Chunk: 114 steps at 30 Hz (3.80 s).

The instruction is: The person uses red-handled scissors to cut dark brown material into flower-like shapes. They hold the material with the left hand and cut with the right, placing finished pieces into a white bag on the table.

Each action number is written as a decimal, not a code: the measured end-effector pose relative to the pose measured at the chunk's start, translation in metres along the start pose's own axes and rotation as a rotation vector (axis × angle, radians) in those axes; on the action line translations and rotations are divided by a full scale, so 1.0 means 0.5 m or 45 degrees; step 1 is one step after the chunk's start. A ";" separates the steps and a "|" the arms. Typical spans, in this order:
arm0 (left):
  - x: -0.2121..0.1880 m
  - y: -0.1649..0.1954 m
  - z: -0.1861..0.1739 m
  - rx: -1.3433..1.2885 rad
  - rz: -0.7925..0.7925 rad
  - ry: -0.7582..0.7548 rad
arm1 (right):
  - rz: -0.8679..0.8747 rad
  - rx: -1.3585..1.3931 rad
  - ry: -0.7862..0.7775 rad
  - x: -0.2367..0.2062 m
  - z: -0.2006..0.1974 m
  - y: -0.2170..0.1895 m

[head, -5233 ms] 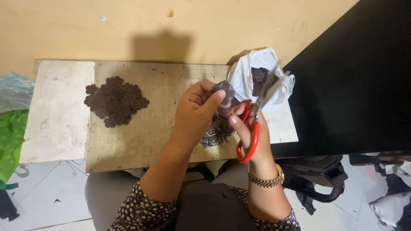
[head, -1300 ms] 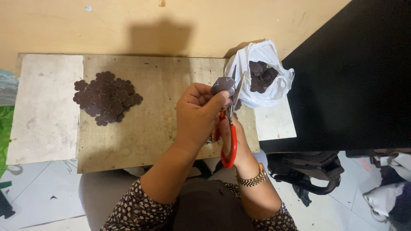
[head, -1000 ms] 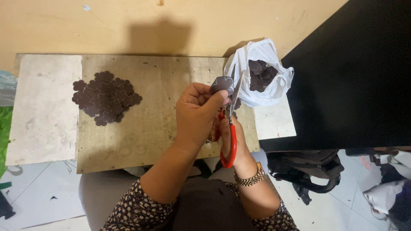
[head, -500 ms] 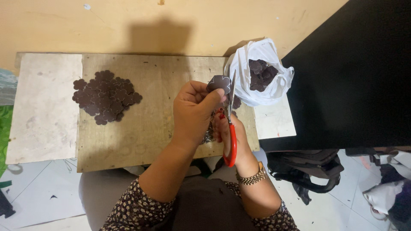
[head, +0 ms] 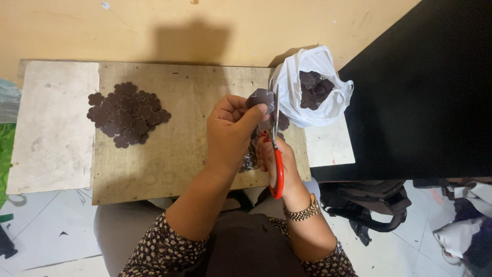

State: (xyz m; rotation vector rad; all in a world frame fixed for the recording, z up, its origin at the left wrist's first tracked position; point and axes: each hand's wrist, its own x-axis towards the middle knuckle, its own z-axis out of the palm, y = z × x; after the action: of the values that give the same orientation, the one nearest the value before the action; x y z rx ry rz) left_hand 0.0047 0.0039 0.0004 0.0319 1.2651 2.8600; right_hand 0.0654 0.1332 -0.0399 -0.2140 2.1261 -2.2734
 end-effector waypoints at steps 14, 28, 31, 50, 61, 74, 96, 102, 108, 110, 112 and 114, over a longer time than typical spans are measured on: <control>0.015 0.000 -0.014 0.152 0.046 -0.115 | 0.033 -0.162 -0.047 -0.008 -0.030 0.011; 0.014 0.011 -0.016 0.219 -0.014 -0.138 | 0.010 -0.071 -0.133 -0.006 -0.044 0.007; 0.014 0.012 -0.018 0.207 -0.021 -0.148 | 0.002 -0.101 -0.121 -0.007 -0.046 0.005; 0.017 0.030 -0.024 0.342 -0.121 -0.284 | -0.020 -0.166 -0.223 -0.009 -0.049 -0.014; 0.018 0.023 -0.020 0.337 -0.103 -0.230 | 0.029 -0.164 -0.132 -0.010 -0.046 0.000; 0.017 0.028 -0.023 0.229 -0.264 -0.353 | -0.119 -0.052 -0.285 -0.002 -0.048 -0.004; 0.007 0.026 -0.031 0.239 -0.255 -0.381 | -0.053 -0.036 -0.246 -0.020 -0.054 -0.006; -0.005 0.028 -0.017 0.133 -0.308 -0.468 | -0.067 -0.017 -0.282 -0.026 -0.060 -0.001; -0.008 0.040 -0.014 0.150 -0.313 -0.392 | -0.082 -0.087 -0.340 -0.021 -0.059 -0.022; -0.009 0.043 -0.013 0.173 -0.292 -0.378 | -0.042 -0.126 -0.317 -0.017 -0.055 -0.022; -0.009 0.045 -0.011 0.205 -0.279 -0.373 | -0.042 -0.140 -0.297 -0.016 -0.054 -0.018; -0.009 0.045 -0.010 0.248 -0.271 -0.372 | -0.083 -0.126 -0.283 -0.017 -0.054 -0.009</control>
State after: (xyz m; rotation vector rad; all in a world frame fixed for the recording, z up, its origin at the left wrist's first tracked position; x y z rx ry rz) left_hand 0.0091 -0.0150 0.0135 0.2869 1.3836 2.4380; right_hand 0.0709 0.1612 -0.0376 -0.5196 2.1457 -2.0655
